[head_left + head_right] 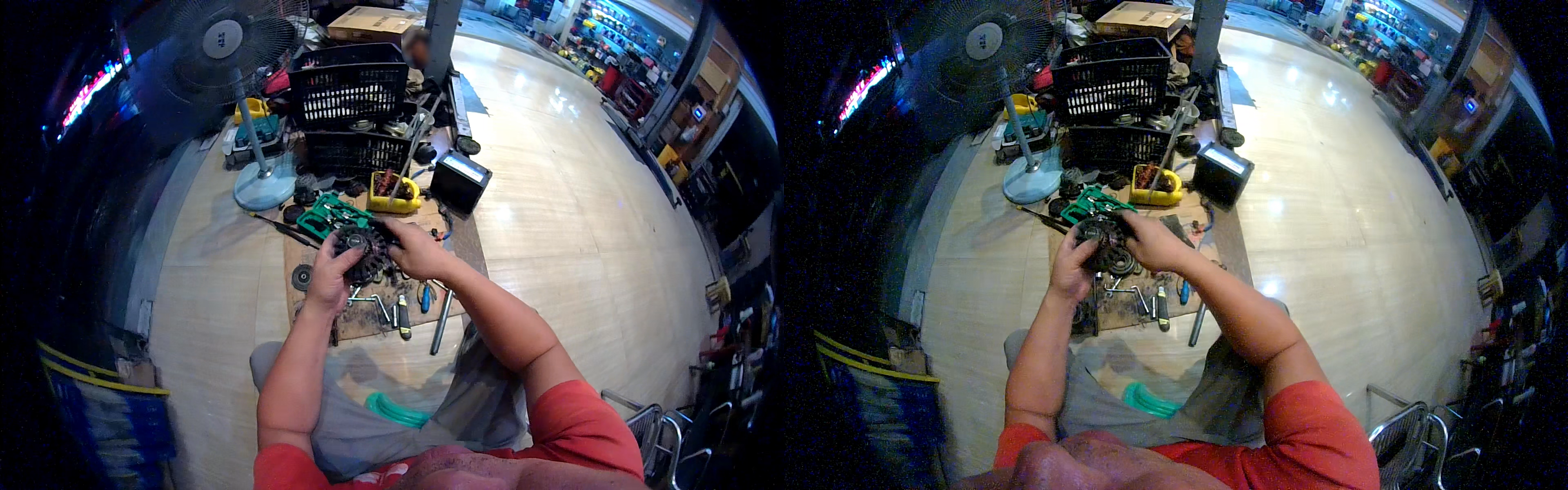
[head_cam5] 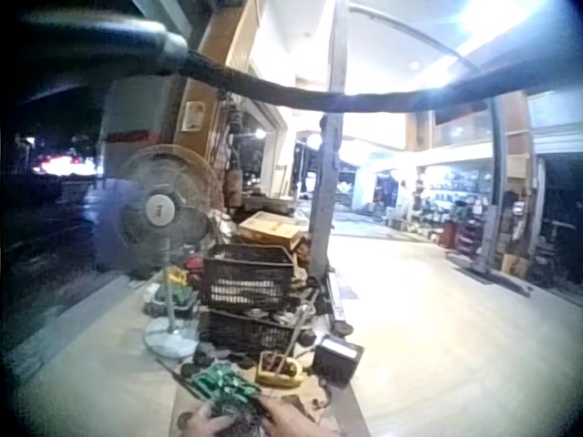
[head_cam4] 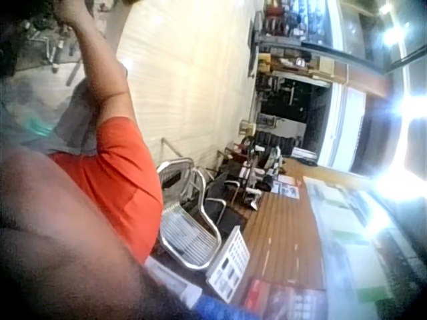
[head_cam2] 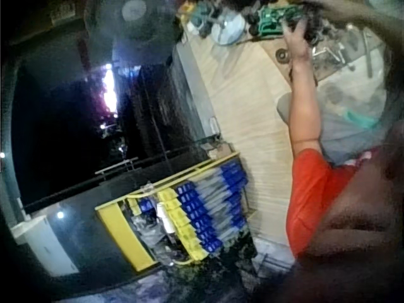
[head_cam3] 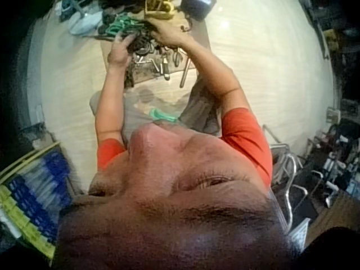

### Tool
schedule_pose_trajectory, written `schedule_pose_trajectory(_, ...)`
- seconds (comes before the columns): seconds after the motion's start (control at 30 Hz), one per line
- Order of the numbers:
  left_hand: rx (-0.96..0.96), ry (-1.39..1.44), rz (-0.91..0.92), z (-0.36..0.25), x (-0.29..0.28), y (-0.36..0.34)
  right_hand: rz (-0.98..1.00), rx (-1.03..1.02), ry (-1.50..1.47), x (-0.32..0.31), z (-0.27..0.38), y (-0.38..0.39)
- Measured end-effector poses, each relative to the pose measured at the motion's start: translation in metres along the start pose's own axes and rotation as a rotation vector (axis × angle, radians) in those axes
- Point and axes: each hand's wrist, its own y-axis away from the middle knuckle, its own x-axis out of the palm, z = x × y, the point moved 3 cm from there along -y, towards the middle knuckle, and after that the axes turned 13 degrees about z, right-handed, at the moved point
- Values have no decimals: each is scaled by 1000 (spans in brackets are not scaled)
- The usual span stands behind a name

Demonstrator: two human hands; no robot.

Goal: The person handles a metal mechanical assembly, individual gears, and a black component by hand. They place gears into a housing and pick up a black plastic electrical part from a collection of items on the floor.

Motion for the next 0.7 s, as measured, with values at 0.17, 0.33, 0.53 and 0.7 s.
schedule_pose_trajectory(0.17,-19,-25,39,-3,-6,1,152,142,-472,0,-11,1)
schedule_pose_trajectory(0.33,-89,-37,106,-5,-4,2,77,116,-142,-9,-7,1)
schedule_pose_trajectory(0.53,-92,-26,3,-3,-1,1,-21,93,52,-18,-4,-2)
schedule_pose_trajectory(0.7,34,-53,-109,-2,-12,-1,-91,19,91,-27,8,6)
